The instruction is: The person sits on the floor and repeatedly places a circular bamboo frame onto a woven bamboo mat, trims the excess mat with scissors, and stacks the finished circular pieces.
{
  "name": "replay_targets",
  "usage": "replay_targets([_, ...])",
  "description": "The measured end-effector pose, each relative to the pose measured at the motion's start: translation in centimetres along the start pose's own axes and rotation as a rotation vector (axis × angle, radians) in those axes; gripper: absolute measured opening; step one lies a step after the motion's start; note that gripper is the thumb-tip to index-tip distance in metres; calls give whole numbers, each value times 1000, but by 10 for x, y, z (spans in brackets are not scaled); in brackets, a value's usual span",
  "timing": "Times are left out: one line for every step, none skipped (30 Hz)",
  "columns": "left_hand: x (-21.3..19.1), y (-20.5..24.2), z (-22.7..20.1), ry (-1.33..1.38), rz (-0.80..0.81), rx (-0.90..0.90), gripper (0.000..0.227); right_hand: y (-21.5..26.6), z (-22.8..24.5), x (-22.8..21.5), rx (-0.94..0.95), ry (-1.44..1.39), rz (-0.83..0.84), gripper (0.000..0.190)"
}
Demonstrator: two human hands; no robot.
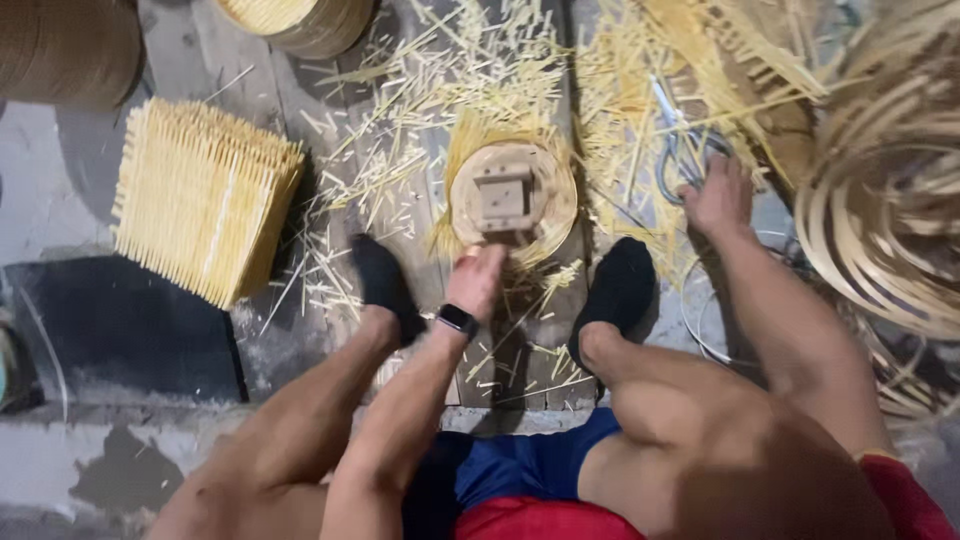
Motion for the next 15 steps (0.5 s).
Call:
replay_targets([-3, 2, 9, 23, 76, -84, 36, 0, 1, 6, 27, -33, 3, 65])
replay_targets([-16, 1, 10, 49, 0, -131, 40, -1, 2, 13, 79, -28, 80, 62])
replay_targets([-32, -8, 9, 76, -82, -169, 45, -8, 2, 11, 132, -20, 147, 60])
replay_targets([-49, -19, 8, 101, -165, -207, 51, -14, 2, 9, 185, -11, 213, 57])
replay_targets([-53, -35, 9, 152, -100, -287, 77, -16, 4, 5, 193, -51, 254, 56])
replay_targets([-55, -52, 10, 202, -34, -368, 104, -18, 5, 1, 201, -92, 294, 55])
replay_targets([-55, -65, 5, 172, 31, -341, 106, -16, 9, 0, 214, -132, 333, 54])
replay_targets([-53, -75, 1, 142, 96, -313, 109, -9, 9, 3, 286, -290, 493, 46])
replay_targets([-49, -81, 1, 114, 156, -283, 114, -1, 7, 1, 353, -447, 647, 37])
replay_targets([-55, -86, -1, -36, 18, -134, 116, 9, 11, 1, 417, -608, 800, 29])
replay_targets([-58, -88, -5, -181, -121, 15, 119, 18, 13, -5, 427, -586, 790, 32])
replay_targets([-59, -87, -10, -325, -260, 165, 123, 31, 17, -13, 437, -564, 780, 37])
replay_targets([-49, -91, 2, -247, -146, 179, 122, 47, 23, -19, 452, -544, 770, 43])
replay_targets([-42, -96, 16, -170, -31, 193, 122, 61, 29, -23, 541, -602, 736, 44])
replay_targets([-36, -97, 24, -97, 80, 201, 121, 71, 36, -24, 622, -659, 704, 46])
Point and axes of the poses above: each hand's wrist, its own y-axis away from the middle knuckle, its own x-axis out of the palm, z = x × y, the point moved 6 cm from there along -y, towards the middle knuckle, and after that the axes turned 4 degrees about x, right-handed, at the moved point
